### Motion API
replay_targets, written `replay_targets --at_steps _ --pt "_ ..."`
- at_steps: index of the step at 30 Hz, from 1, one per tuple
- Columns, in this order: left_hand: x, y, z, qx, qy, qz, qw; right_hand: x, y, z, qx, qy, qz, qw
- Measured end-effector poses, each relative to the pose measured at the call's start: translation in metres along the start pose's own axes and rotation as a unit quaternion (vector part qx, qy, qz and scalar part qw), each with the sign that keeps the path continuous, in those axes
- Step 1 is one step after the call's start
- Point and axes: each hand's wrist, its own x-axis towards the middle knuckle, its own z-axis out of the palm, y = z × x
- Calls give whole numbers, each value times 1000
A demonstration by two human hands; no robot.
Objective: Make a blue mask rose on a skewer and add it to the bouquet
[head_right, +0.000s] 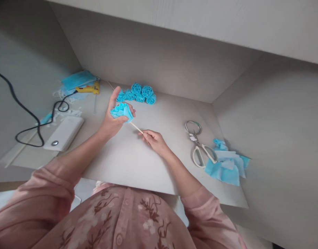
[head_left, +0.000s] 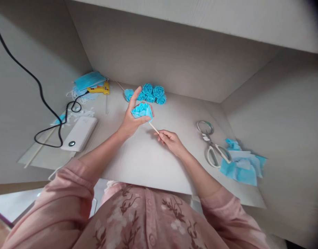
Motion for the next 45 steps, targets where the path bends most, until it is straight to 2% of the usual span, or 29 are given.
replay_targets --at_steps 5,9,14,18,29,35,40,45 --pt "-2 -2 0 7 24 3 1000 1 1 3 15 4 11 1000" --pt "-1 -6 -1 -15 17 -3 1000 1 2 3 29 17 11 999" --pt "-2 -16 -4 -72 -20 -13 997 4 1 -2 38 103 -25 994" --pt "-3 -23 -5 -46 -10 -7 999 6 1 -6 32 143 -36 989" --pt "-5 -10 2 -11 -15 58 998 6 5 -4 1 116 -26 993" --pt "-4 -7 6 -19 26 9 999 6 9 -3 1 95 -12 995" --pt "-7 -7 4 36 70 -37 996 6 8 -2 25 87 4 996" --pt "-7 -12 4 14 33 -10 999 6 1 -2 41 112 2 993"
